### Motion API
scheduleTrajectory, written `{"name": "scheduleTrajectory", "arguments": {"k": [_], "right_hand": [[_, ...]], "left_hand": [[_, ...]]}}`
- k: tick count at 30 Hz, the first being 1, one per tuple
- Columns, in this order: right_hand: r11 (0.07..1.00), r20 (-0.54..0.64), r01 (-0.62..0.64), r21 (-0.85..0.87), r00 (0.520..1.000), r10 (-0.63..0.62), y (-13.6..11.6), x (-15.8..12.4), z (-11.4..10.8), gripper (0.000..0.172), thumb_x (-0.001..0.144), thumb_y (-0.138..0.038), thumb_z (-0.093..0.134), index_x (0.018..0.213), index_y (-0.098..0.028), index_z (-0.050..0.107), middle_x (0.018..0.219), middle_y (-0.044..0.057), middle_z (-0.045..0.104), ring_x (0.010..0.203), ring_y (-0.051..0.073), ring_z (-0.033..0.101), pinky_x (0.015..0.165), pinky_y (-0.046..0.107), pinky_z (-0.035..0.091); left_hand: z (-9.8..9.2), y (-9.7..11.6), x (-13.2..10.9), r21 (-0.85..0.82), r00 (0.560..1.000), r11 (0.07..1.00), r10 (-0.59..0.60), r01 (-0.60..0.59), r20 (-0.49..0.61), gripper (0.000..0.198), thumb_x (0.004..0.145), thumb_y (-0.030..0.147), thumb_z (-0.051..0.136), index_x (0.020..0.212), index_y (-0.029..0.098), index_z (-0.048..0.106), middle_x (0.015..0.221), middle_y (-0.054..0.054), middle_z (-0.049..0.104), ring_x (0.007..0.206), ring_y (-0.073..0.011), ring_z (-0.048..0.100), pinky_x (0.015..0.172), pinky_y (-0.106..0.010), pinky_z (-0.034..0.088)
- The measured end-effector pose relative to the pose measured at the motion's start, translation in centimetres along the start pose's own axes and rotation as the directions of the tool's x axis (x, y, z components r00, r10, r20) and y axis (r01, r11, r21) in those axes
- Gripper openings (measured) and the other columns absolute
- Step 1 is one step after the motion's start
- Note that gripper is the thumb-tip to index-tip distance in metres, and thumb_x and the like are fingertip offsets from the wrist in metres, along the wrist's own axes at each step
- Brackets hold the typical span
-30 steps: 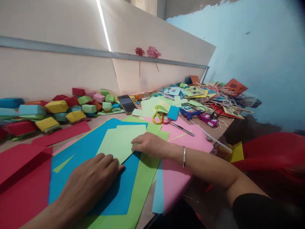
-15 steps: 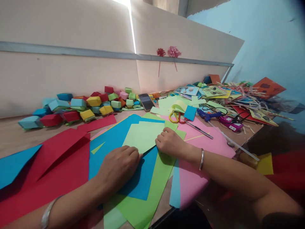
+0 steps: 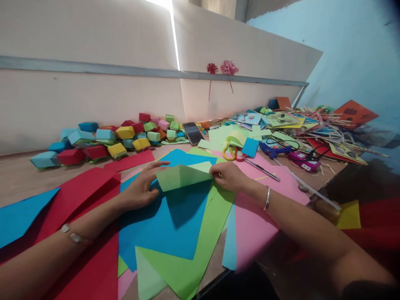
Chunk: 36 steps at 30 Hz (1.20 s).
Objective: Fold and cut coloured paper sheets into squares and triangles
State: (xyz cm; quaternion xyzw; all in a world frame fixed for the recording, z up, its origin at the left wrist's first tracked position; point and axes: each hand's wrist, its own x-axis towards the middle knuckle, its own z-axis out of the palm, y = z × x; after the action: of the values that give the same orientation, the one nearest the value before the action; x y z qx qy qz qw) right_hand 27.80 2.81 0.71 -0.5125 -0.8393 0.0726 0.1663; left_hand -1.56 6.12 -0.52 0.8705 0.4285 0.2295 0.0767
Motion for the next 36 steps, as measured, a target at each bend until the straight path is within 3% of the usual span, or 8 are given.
{"name": "scheduleTrajectory", "arguments": {"k": [3,8,12,20,25,30,33,36], "right_hand": [[0.997,-0.028,0.011,0.073,1.0,-0.009,0.4,0.2,0.3,0.023,0.077,-0.002,0.051,0.086,-0.014,0.069,0.082,0.003,0.07,0.072,0.013,0.056,0.063,0.023,0.033],[0.996,-0.013,0.079,0.029,0.997,-0.079,0.5,0.3,0.7,0.023,0.078,-0.002,0.049,0.086,-0.015,0.067,0.084,0.005,0.068,0.077,0.016,0.055,0.067,0.024,0.033],[0.989,0.025,0.145,-0.033,0.989,-0.145,0.7,0.3,0.9,0.022,0.078,-0.003,0.052,0.086,-0.016,0.068,0.089,0.007,0.067,0.085,0.018,0.055,0.069,0.026,0.033],[0.997,0.07,0.051,-0.062,0.996,-0.047,0.5,0.5,0.7,0.015,0.089,-0.01,0.055,0.08,-0.016,0.066,0.086,0.004,0.062,0.082,0.016,0.051,0.063,0.025,0.028],[0.996,0.137,0.007,-0.092,0.99,0.006,-0.2,0.6,-0.1,0.017,0.095,-0.016,0.053,0.083,-0.015,0.066,0.089,0.006,0.063,0.082,0.016,0.051,0.063,0.026,0.028],[0.995,0.155,-0.049,-0.086,0.986,0.062,-0.2,0.3,-0.3,0.012,0.093,-0.016,0.053,0.091,-0.016,0.064,0.094,0.007,0.066,0.082,0.016,0.054,0.062,0.026,0.029],[0.99,0.107,-0.125,-0.065,0.986,0.132,-0.4,0.0,-0.1,0.014,0.091,-0.018,0.054,0.103,-0.016,0.059,0.091,0.005,0.067,0.075,0.015,0.053,0.059,0.026,0.028],[0.977,0.079,-0.205,-0.057,0.975,0.21,-0.9,0.0,0.1,0.016,0.088,-0.017,0.054,0.104,-0.017,0.056,0.086,0.003,0.066,0.07,0.015,0.051,0.055,0.027,0.025]], "left_hand": [[0.3,0.5,-0.4,-0.2,0.994,0.98,0.026,-0.004,0.109,0.043,0.077,0.045,0.058,0.112,0.023,0.069,0.119,-0.01,0.071,0.118,-0.0313,0.06,0.106,-0.042,0.045],[1.4,1.9,-0.2,-0.34,0.98,0.919,-0.184,0.198,0.075,0.041,0.071,0.058,0.066,0.091,0.022,0.073,0.105,-0.006,0.077,0.103,-0.0344,0.066,0.092,-0.042,0.053],[1.7,2.4,-0.3,-0.333,0.968,0.909,-0.242,0.251,0.07,0.039,0.073,0.058,0.063,0.085,0.023,0.075,0.095,-0.006,0.078,0.091,-0.0327,0.07,0.079,-0.04,0.057],[1.5,3.2,-0.5,-0.368,0.96,0.89,-0.278,0.269,0.029,0.038,0.066,0.057,0.068,0.085,0.024,0.074,0.094,-0.004,0.079,0.09,-0.0313,0.07,0.079,-0.039,0.056],[1.6,3.3,-0.3,-0.288,0.916,0.87,-0.385,0.401,0.115,0.041,0.069,0.062,0.059,0.067,0.022,0.067,0.072,-0.003,0.075,0.073,-0.0287,0.067,0.063,-0.035,0.051],[1.4,3.6,0.2,-0.199,0.893,0.873,-0.448,0.445,0.029,0.042,0.067,0.059,0.061,0.085,0.021,0.064,0.088,-0.007,0.075,0.085,-0.0304,0.068,0.068,-0.036,0.049],[1.6,4.2,0.4,-0.17,0.863,0.853,-0.504,0.493,-0.024,0.054,0.066,0.055,0.065,0.104,0.018,0.059,0.102,-0.011,0.074,0.094,-0.0314,0.069,0.072,-0.036,0.051],[1.8,4.8,0.6,-0.154,0.831,0.826,-0.555,0.542,-0.048,0.07,0.065,0.048,0.069,0.124,0.015,0.05,0.105,-0.012,0.072,0.094,-0.0322,0.07,0.071,-0.036,0.052]]}}
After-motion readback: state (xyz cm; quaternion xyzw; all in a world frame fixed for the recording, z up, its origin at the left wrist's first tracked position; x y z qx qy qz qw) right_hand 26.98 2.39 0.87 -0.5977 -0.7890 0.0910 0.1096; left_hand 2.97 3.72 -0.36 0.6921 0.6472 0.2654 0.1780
